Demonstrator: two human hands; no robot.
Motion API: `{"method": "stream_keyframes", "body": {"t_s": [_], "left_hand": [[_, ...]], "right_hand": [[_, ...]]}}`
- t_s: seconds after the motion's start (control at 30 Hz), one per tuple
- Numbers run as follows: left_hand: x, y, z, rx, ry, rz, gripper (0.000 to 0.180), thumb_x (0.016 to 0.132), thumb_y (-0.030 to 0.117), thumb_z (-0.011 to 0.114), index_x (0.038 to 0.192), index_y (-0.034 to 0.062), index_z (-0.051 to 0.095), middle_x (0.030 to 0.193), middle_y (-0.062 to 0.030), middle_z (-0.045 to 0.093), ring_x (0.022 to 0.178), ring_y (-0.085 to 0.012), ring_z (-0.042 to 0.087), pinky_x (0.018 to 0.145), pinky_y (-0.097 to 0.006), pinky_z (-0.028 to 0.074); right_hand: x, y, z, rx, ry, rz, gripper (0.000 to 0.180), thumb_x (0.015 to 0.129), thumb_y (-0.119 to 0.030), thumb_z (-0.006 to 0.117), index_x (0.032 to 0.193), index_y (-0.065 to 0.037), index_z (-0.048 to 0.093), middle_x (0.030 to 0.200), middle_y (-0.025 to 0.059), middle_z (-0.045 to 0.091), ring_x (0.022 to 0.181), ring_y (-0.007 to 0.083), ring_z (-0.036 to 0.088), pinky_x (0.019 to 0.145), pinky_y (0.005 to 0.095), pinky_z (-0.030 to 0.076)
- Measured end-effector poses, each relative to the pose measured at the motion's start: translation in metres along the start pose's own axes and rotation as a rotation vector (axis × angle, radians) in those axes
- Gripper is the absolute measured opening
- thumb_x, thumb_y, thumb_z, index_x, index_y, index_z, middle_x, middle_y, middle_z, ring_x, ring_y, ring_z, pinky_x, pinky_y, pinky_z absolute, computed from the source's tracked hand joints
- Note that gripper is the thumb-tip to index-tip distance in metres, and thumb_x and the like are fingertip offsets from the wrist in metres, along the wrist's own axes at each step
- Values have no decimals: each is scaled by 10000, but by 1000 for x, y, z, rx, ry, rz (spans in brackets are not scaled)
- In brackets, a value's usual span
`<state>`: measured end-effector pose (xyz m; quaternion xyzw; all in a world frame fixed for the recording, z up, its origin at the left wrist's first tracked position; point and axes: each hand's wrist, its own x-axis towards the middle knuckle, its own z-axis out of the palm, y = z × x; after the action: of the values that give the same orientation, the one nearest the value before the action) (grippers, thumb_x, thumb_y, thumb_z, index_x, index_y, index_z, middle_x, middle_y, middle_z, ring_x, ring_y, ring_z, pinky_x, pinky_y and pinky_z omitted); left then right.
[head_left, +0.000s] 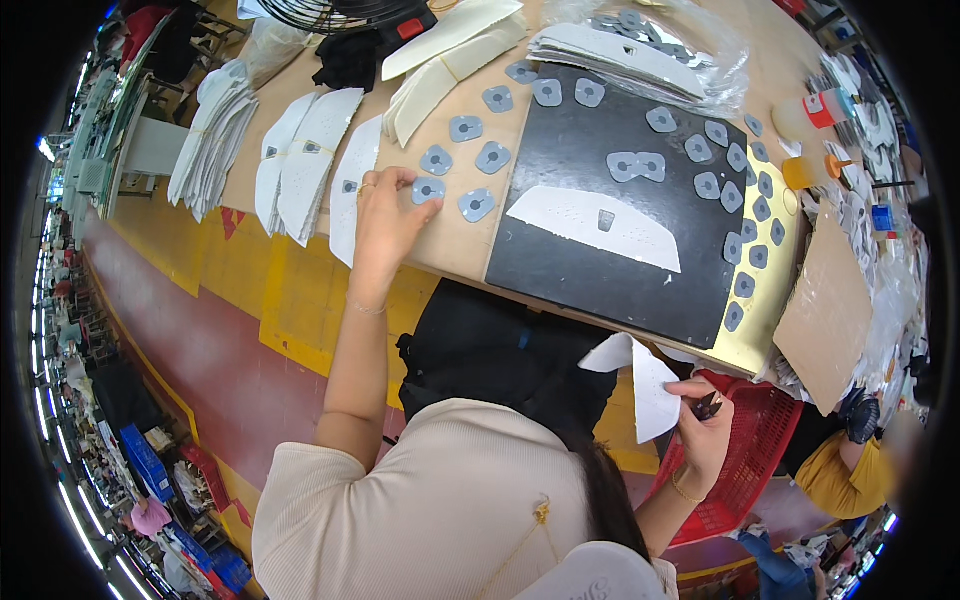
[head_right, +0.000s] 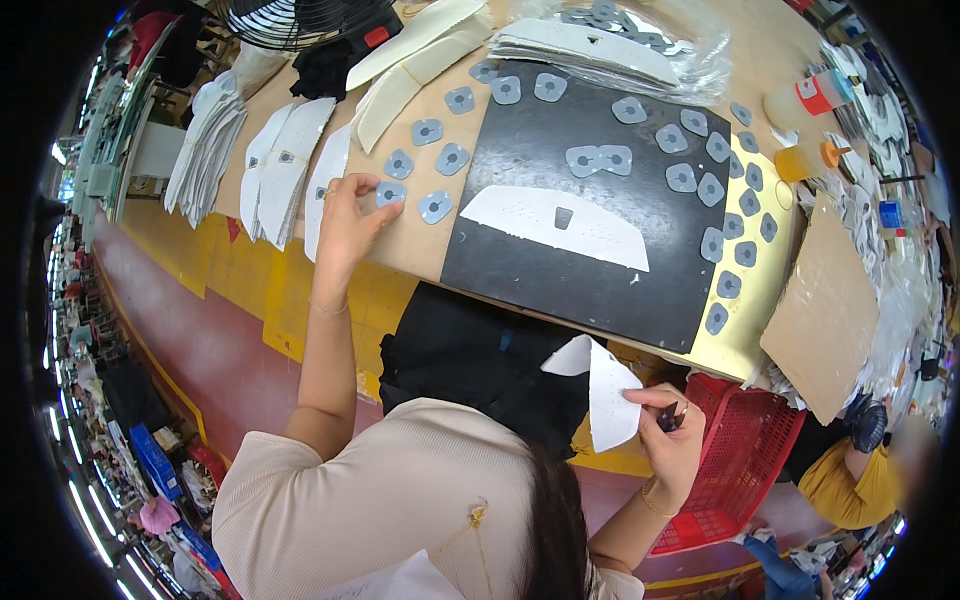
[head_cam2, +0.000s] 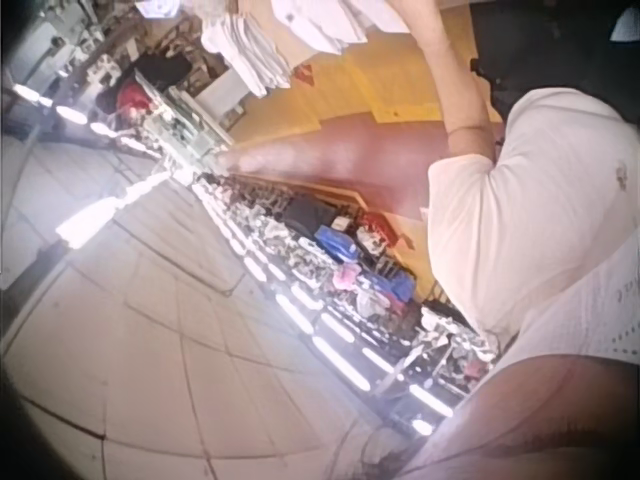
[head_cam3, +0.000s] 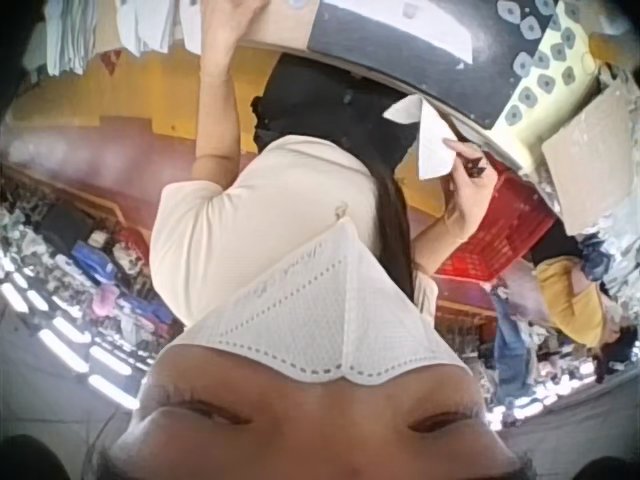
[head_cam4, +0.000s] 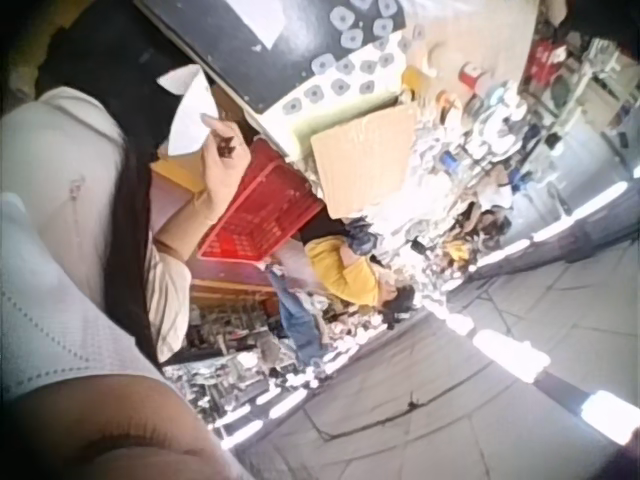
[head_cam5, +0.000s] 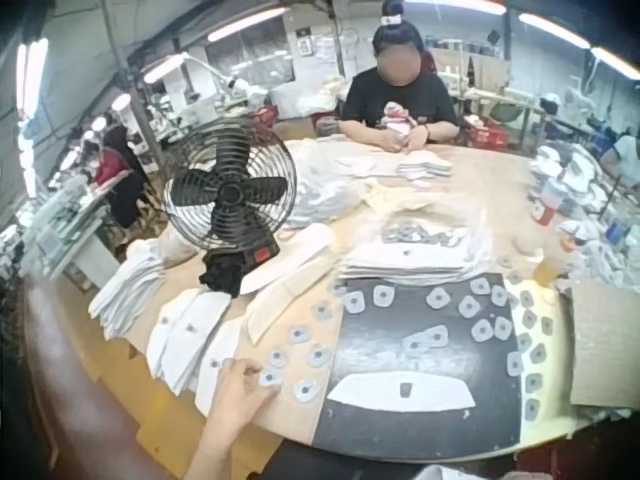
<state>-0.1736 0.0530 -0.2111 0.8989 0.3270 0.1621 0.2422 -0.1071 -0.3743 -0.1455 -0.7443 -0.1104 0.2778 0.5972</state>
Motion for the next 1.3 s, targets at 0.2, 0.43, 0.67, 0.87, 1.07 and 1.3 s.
{"method": "stream_keyframes", "body": {"t_s": [0.2,0.43,0.67,0.87,1.07,1.3], "left_hand": [[-2,3,2,-447,-73,-148,308,823,47,708,1112,7,607,902,-67,608,815,-166,577,766,-276,482],[-10,54,-41,-615,-207,16,258,912,50,635,1165,8,610,880,-37,639,802,-103,592,719,-266,492],[-22,128,17,-428,-744,501,183,908,73,631,1074,-5,644,872,-92,648,782,-199,603,723,-290,482],[-28,129,24,-436,-702,501,320,876,70,670,1192,20,642,1049,-115,613,851,-236,607,789,-321,489],[-40,130,-10,-686,-1050,225,311,800,119,798,1081,31,698,996,-58,676,897,-146,643,787,-282,502],[-47,107,-27,-858,-990,-211,176,893,151,733,943,-6,671,836,-56,687,704,-84,648,591,-210,533]], "right_hand": [[13,-14,6,-166,28,-189,194,709,77,742,875,-18,709,1008,55,589,871,151,511,778,280,431],[25,-15,9,-69,83,-158,88,857,22,656,933,-20,643,899,75,639,801,143,532,709,267,423],[44,-20,25,-214,174,-162,91,887,-14,660,975,5,644,842,53,661,697,90,550,637,235,446],[55,-31,35,-172,168,17,173,846,-68,736,997,13,711,763,52,707,656,70,615,610,223,490],[67,-51,59,-315,-127,-31,177,774,-36,777,936,12,723,765,71,718,677,74,649,633,216,508],[74,-29,41,-393,-421,16,316,757,-211,816,958,0,695,772,120,689,622,197,641,592,286,485]]}}
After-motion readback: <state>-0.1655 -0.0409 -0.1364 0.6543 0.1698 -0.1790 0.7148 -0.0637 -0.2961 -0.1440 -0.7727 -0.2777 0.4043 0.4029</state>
